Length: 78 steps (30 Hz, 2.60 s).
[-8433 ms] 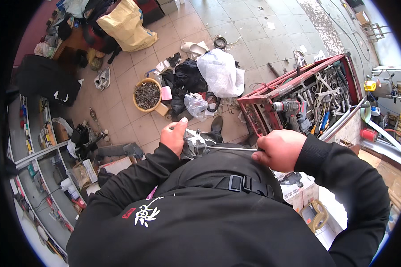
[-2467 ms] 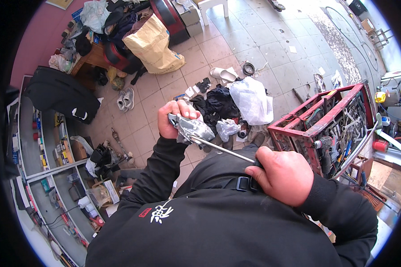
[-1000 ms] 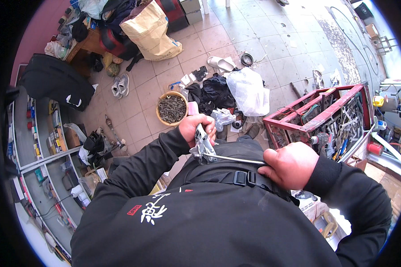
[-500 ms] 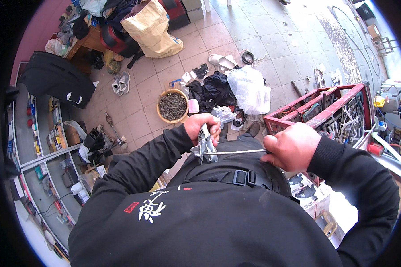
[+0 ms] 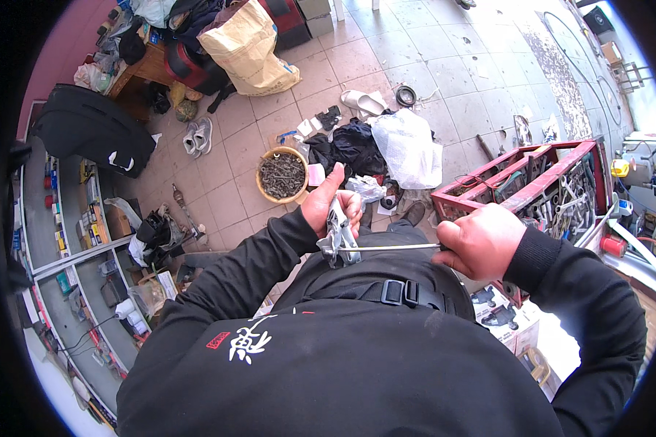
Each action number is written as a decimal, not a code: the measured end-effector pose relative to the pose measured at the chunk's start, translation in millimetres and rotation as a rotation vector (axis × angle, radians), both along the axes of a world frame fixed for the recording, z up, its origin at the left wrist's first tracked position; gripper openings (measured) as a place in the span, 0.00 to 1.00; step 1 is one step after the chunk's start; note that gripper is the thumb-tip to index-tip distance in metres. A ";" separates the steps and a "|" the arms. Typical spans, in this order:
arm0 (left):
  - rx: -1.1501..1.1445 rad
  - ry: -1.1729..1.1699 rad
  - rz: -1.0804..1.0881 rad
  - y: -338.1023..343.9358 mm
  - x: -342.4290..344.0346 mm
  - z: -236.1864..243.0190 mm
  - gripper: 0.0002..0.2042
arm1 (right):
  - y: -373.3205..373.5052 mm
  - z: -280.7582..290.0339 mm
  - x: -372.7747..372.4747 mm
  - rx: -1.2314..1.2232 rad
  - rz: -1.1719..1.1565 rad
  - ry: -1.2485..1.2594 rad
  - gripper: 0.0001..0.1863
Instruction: The person holds a small metallic mechanical component in the left hand and uses a screwdriver in the right hand to repeatedly probe and adjust internal parts. The person rotates the component to access different areas while continuing to manipulate it with the screwdriver throughout the clip.
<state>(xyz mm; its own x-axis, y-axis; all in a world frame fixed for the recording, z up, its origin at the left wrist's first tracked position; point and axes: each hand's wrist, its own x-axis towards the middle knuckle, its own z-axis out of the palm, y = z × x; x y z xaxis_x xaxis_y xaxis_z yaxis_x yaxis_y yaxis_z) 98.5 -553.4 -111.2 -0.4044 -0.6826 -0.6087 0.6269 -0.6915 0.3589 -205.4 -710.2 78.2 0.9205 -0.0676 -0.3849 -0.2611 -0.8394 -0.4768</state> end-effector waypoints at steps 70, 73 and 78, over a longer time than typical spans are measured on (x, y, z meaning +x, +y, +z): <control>-0.647 0.478 0.713 -55.7 46.1 56.6 0.25 | 57.1 -13.2 58.2 0.176 -0.524 -0.239 0.24; -0.619 0.533 0.650 -56.4 45.0 47.0 0.26 | 58.0 -17.5 56.7 0.270 -0.549 -0.227 0.24; -0.606 0.629 0.579 -56.8 38.0 36.4 0.26 | 57.7 -20.1 54.2 0.380 -0.556 -0.118 0.23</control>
